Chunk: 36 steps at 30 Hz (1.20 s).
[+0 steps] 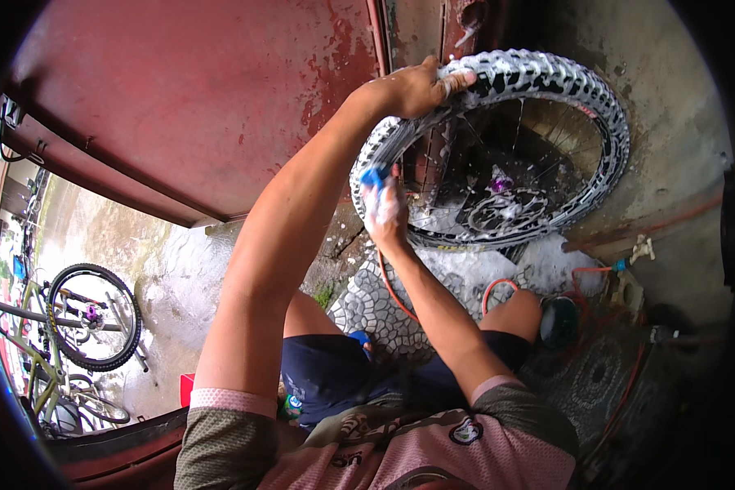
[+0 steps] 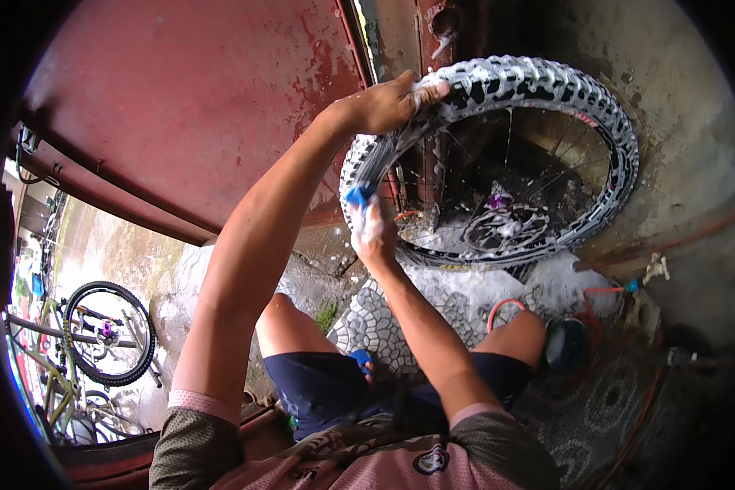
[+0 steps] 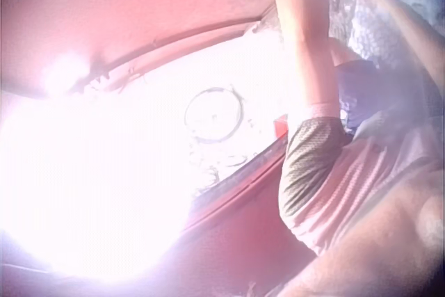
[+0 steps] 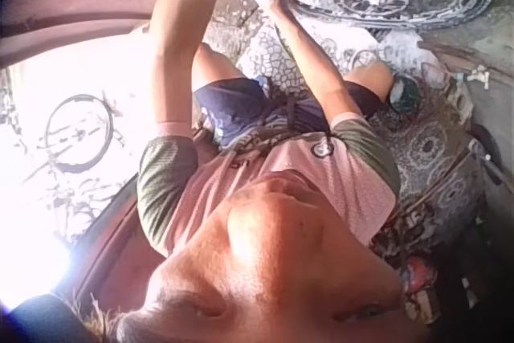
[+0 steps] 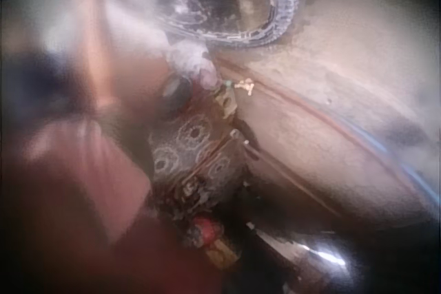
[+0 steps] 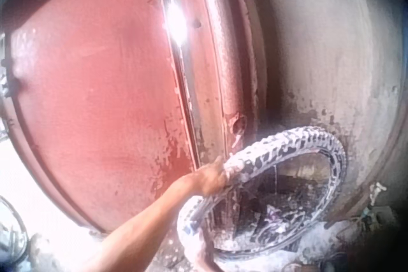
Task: The person scrubs a bicycle wheel with a brush and sponge, applying soap to the tire, rim, and spokes. They rotate the wheel to clean different sections and use both hands to scrub the hub and spokes.
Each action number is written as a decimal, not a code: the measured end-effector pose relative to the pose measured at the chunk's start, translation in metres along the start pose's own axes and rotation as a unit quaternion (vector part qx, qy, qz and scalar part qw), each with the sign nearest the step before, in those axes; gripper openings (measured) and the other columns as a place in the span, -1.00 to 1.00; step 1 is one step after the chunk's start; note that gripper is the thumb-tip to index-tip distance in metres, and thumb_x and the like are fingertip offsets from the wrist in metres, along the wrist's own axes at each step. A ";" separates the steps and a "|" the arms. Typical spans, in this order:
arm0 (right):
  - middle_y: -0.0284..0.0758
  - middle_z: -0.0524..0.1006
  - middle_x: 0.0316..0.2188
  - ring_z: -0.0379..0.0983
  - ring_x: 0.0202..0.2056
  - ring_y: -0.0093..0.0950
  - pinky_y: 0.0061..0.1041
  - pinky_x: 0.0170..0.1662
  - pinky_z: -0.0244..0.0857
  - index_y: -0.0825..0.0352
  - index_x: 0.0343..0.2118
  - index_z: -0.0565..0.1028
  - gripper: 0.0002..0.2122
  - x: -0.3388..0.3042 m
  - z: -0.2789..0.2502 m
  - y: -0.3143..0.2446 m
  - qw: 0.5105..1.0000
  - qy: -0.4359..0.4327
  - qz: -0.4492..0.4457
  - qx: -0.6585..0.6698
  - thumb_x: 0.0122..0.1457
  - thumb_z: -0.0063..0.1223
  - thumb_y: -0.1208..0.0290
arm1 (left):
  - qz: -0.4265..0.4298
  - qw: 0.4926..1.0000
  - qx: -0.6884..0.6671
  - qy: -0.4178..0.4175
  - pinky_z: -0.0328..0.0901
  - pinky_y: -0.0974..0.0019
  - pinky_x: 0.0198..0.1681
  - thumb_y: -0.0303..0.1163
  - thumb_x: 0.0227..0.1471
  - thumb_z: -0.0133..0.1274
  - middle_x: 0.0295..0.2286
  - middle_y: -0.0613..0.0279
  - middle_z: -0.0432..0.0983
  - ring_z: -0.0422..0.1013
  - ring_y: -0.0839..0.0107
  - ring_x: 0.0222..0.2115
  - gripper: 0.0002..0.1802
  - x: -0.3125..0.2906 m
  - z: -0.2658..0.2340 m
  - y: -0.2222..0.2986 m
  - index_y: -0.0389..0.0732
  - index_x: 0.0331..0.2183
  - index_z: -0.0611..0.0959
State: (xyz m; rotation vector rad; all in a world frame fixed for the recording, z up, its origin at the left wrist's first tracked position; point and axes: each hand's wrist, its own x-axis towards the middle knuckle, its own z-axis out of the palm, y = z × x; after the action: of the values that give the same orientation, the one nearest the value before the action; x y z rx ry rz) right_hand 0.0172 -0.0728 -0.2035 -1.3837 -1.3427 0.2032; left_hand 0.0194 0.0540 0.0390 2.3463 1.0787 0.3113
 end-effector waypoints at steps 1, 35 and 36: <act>-0.04 0.59 -0.23 0.60 -0.25 -0.22 -0.24 -0.20 0.48 0.38 -0.03 0.54 -0.73 -0.006 0.019 0.047 0.984 0.053 -0.046 0.164 0.45 -0.07 0.29 | 0.030 1.000 -0.004 -0.002 0.23 0.02 0.28 0.63 0.13 -0.29 0.10 -0.54 0.41 0.33 -0.20 0.23 0.27 0.010 -0.001 0.018 -0.57 0.15 0.39; -0.10 0.56 -0.27 0.52 -0.33 -0.12 -0.07 -0.29 0.47 0.26 -0.12 0.53 -0.83 0.030 -0.029 -0.005 0.971 -0.096 -0.180 -0.125 0.24 0.13 0.43 | 0.003 1.000 -0.024 0.020 0.18 0.04 0.33 0.63 0.12 -0.26 0.16 -0.54 0.35 0.27 -0.14 0.28 0.28 0.001 0.001 -0.015 -0.56 0.19 0.34; -0.10 0.55 -0.35 0.49 -0.39 -0.13 -0.08 -0.35 0.45 0.27 -0.17 0.52 -0.84 0.066 -0.053 -0.040 0.978 -0.009 -0.151 -0.144 0.20 0.16 0.45 | 0.009 0.999 -0.018 0.042 0.19 0.04 0.32 0.63 0.12 -0.27 0.15 -0.55 0.35 0.28 -0.13 0.28 0.28 -0.004 0.003 -0.024 -0.56 0.18 0.34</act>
State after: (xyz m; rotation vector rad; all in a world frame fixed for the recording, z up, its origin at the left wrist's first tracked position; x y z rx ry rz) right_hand 0.0560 -0.0641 -0.1182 -1.3930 -1.6245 -0.1898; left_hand 0.0034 0.0630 0.0234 2.3312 1.0820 0.4363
